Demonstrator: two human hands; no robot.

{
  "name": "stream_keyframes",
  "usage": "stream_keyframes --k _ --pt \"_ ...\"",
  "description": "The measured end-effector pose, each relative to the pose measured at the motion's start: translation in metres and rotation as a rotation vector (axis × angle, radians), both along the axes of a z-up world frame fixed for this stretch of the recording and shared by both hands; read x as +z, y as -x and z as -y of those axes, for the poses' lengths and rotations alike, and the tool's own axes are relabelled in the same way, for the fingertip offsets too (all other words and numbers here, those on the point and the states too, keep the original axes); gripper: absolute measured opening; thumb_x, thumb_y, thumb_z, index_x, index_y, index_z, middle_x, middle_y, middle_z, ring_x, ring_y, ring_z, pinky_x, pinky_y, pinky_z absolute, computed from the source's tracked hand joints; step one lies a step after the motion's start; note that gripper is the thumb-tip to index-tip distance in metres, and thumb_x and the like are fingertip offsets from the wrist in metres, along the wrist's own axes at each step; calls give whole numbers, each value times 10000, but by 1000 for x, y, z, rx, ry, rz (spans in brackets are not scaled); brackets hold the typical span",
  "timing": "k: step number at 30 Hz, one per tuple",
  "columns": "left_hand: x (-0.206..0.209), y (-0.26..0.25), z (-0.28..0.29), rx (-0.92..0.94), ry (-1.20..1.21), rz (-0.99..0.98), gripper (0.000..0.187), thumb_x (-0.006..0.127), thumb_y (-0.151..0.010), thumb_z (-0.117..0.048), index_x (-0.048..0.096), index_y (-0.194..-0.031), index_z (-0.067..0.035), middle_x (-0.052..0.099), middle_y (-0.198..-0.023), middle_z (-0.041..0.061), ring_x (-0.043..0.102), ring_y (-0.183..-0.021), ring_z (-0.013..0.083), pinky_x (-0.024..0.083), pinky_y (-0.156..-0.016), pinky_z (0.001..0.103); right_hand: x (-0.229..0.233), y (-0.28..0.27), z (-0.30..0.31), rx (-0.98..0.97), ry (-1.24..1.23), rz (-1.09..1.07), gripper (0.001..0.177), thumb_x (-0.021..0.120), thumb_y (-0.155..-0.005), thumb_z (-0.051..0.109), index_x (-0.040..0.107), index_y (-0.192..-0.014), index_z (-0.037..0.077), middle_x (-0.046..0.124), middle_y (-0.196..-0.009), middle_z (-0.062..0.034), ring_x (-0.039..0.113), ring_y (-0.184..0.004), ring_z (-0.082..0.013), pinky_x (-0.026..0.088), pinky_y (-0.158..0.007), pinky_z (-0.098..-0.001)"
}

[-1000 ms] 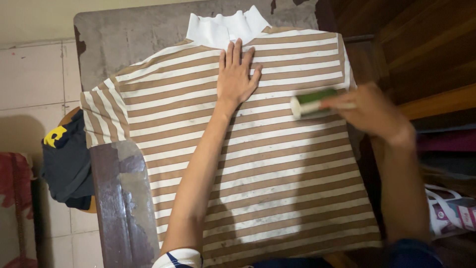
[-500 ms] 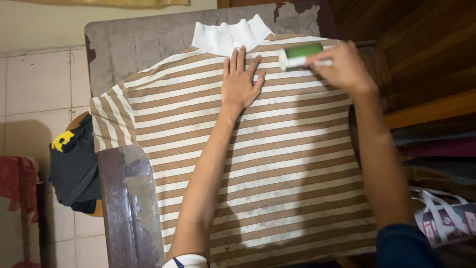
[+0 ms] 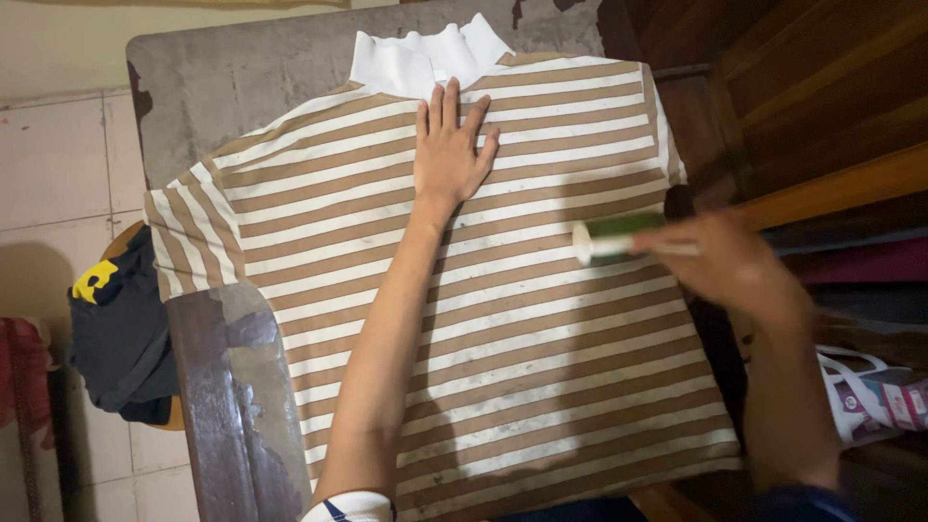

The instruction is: The person uses a lint roller to remove lint from a striped polo shirt laid on a table. They roll the sticky roller over the front and back of the shirt, then flip the shirt and continue rolling the other side.

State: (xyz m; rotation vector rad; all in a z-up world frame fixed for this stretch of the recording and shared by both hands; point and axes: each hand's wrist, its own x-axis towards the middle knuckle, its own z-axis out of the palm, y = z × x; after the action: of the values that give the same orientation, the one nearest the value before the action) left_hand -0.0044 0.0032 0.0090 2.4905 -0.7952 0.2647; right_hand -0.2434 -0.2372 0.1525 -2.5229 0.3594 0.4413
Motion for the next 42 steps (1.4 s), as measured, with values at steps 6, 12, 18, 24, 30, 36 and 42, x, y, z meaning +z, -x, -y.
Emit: stream_keyframes --k 6,12,18,24,30,36,42 --pt "2 1 -1 -7 27 -5 541 480 -1000 -474 563 -1457 -197 339 -1592 224 264 -1490 409 151 -1233 533 -27 -110 39 97 -97 384 187 673 -961 85 779 -1098 156 734 -784 -95 572 -531 -93 434 -450 -238" --pt "4 0 -1 -3 33 -30 529 468 -1007 -471 569 -1449 -199 333 -1596 220 261 -1494 406 144 -1236 529 -57 -189 64 111 97 696 171 803 -955 55 825 -1081 169 773 -1048 -170 682 -807 -81 541 -755 -212" --pt "-1 -1 0 -1 20 -12 529 461 -1001 -458 562 -1446 -189 335 -1591 232 261 -1488 408 144 -1221 530 -36 -113 38 -155 126 141 207 681 -937 84 805 -1053 202 779 -884 -97 588 -555 -169 480 -467 -299" --pt "-8 -3 4 -2 -31 36 543 440 -1039 -465 533 -1486 -171 322 -1603 240 251 -1496 425 151 -1241 550 2 29 -14 28 27 134 234 700 -865 114 794 -1074 163 752 -659 -66 592 -391 -98 488 -376 -285" --pt "-2 21 15 -13 -254 211 606 323 -1073 -480 426 -1555 -126 204 -1654 244 145 -1518 444 122 -1227 554 23 88 -34 107 -84 -26 221 669 -862 115 813 -1023 165 800 -625 -37 537 -331 -109 401 -343 -256" --pt "-1 91 21 -189 -134 57 631 320 -1061 -500 386 -1573 -137 195 -1659 217 141 -1539 419 128 -1253 522 -16 30 5 227 61 395 175 648 -936 50 792 -1002 125 785 -821 -84 633 -451 -89 471 -404 -231" --pt "-1 136 10 -298 -34 34 653 402 -1059 -476 373 -1567 -69 226 -1655 230 190 -1530 432 177 -1247 531 -41 -12 29 35 48 527 158 736 -917 78 818 -1043 129 787 -928 -85 679 -645 -110 523 -553 -250"
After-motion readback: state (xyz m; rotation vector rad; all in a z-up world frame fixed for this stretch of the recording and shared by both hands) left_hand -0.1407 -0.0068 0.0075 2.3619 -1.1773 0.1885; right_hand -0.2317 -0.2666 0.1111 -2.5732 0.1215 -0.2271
